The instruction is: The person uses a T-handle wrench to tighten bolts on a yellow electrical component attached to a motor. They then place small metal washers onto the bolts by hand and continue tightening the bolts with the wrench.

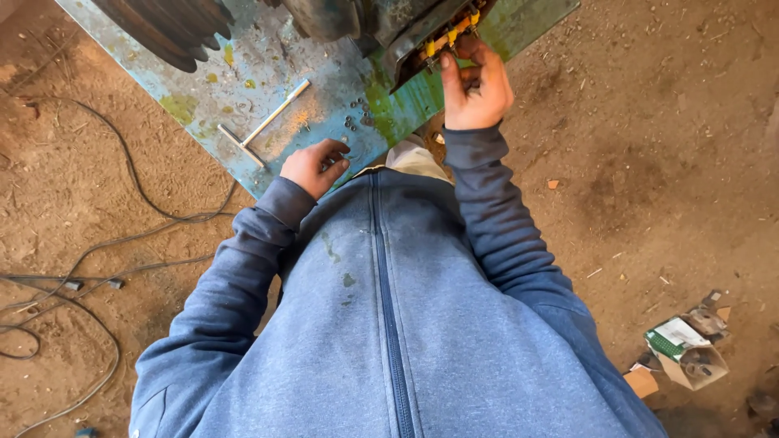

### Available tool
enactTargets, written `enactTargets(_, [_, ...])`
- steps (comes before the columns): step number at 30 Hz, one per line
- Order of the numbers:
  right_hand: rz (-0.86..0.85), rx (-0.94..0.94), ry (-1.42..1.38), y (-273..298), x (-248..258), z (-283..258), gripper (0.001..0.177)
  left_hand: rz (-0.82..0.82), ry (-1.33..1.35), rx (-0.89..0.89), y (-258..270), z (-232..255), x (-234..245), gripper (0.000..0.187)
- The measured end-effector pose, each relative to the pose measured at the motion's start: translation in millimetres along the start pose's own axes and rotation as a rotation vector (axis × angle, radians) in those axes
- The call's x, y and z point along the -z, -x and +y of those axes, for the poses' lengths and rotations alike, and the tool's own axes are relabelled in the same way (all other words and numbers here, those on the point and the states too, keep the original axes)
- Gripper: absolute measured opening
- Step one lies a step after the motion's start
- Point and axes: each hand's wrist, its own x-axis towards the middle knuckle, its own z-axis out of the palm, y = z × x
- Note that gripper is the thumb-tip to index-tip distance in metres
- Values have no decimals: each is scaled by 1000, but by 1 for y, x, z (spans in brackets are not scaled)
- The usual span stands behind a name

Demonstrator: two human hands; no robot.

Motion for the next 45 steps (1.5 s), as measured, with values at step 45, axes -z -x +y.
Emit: enactTargets(45, [-8,-73,-4,16,-15,-21,36,28,5,17,18,-8,2,28])
